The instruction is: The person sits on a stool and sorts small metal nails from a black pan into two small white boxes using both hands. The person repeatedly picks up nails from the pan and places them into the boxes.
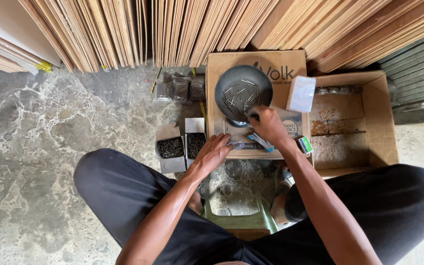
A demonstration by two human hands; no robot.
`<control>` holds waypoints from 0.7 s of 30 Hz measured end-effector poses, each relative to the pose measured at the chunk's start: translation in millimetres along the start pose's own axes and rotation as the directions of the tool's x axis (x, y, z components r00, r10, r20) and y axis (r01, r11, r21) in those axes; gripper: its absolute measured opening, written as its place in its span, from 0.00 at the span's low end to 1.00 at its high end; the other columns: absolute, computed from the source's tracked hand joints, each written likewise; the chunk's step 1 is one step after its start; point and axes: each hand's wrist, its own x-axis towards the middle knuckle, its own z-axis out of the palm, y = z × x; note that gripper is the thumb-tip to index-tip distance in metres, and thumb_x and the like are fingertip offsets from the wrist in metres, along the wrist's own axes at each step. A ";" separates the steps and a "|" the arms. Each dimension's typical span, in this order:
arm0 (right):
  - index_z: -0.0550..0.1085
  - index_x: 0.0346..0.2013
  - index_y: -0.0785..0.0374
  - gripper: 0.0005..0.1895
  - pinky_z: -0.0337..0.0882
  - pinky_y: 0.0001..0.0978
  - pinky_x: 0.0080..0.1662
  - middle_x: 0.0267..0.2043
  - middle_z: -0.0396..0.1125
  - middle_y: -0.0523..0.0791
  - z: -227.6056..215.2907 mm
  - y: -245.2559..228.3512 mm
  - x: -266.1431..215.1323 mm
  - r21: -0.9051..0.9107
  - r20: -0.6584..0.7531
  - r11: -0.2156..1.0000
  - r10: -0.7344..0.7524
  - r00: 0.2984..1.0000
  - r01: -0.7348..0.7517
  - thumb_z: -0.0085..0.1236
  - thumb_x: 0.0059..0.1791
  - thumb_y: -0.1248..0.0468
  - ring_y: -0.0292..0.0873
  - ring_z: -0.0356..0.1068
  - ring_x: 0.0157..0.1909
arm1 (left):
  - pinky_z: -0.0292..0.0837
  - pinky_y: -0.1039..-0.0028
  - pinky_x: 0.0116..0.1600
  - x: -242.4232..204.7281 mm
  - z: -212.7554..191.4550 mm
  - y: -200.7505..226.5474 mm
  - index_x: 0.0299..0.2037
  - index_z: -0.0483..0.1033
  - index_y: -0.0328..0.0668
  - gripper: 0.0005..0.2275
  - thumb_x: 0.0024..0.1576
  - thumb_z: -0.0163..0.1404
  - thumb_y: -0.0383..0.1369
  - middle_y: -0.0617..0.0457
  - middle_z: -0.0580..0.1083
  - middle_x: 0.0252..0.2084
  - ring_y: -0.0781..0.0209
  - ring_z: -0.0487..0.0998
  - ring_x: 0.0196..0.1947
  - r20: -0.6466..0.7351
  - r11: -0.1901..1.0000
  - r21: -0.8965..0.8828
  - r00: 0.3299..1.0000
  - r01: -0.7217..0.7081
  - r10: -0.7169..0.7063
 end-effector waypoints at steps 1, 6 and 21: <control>0.74 0.33 0.60 0.07 0.70 0.41 0.41 0.31 0.68 0.50 -6.3 -12.1 -6.4 0.000 0.000 1.000 0.000 1.000 0.000 0.53 0.41 0.67 0.53 0.70 0.37 | 0.64 0.72 0.34 -0.5 0.5 -1.5 0.30 0.76 0.40 0.09 0.53 0.40 0.23 0.47 0.68 0.34 0.57 0.68 0.33 0.000 1.000 0.000 1.000 0.000 0.000; 0.77 0.31 0.62 0.08 0.70 0.42 0.41 0.31 0.71 0.52 12.3 -26.5 -28.0 0.157 0.205 0.987 0.004 0.979 -0.037 0.55 0.38 0.67 0.54 0.71 0.37 | 0.64 0.71 0.36 -3.7 20.9 -14.6 0.28 0.74 0.39 0.20 0.61 0.29 0.37 0.45 0.67 0.33 0.56 0.68 0.34 0.026 0.949 -0.297 0.994 0.108 -0.105; 0.76 0.32 0.52 0.07 0.73 0.41 0.37 0.32 0.70 0.43 70.6 17.5 -37.1 -0.302 0.238 0.952 0.028 0.971 0.047 0.52 0.40 0.62 0.48 0.71 0.34 | 0.66 0.69 0.39 -2.9 -2.7 -0.6 0.29 0.75 0.35 0.08 0.54 0.40 0.23 0.44 0.70 0.38 0.55 0.69 0.38 0.052 0.996 -0.078 0.998 0.042 -0.038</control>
